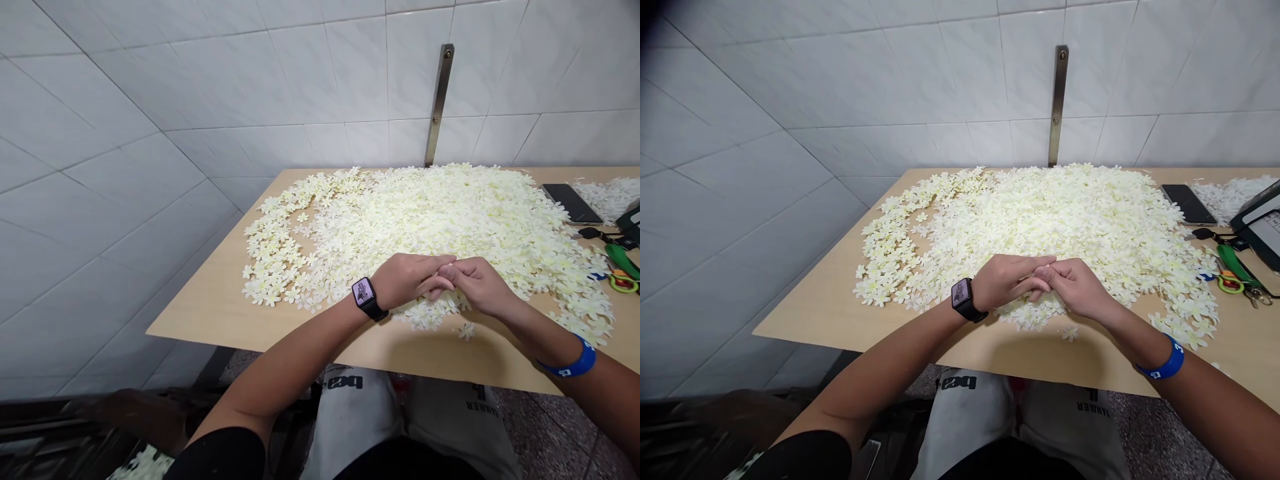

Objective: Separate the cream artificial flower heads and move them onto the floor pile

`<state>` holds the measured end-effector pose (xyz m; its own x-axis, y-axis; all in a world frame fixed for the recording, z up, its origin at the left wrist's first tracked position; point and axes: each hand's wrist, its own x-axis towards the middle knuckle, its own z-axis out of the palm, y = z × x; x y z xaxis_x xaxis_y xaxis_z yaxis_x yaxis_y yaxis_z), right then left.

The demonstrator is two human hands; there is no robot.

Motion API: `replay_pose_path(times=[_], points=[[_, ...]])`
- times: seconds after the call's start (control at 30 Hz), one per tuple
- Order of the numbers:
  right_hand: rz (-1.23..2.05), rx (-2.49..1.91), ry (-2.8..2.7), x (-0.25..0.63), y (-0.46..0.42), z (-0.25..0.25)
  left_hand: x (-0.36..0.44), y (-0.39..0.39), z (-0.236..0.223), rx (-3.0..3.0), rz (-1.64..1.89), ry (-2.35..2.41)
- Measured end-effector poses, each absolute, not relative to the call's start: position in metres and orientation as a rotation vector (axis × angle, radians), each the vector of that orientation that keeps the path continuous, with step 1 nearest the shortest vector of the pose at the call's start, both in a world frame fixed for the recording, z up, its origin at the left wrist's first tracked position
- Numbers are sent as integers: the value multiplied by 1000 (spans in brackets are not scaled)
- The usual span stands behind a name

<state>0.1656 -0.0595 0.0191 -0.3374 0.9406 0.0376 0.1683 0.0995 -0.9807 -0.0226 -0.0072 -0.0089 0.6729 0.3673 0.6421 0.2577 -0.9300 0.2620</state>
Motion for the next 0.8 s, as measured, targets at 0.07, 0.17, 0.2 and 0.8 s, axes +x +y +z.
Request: replay_pose_path(times=[0.07, 0.17, 0.2, 0.8], points=[[1372, -1058, -1570, 167, -60, 17, -22, -8, -8, 2696, 1144, 447], [1561, -967, -1427, 169, -58, 13, -22, -11, -2, 2656, 1147, 339], [1579, -949, -1397, 170, -57, 12, -21, -11, -1, 2655, 1119, 321], [1501, -919, -1162, 164, -58, 15, -25, 2, -1, 2635, 1450, 323]])
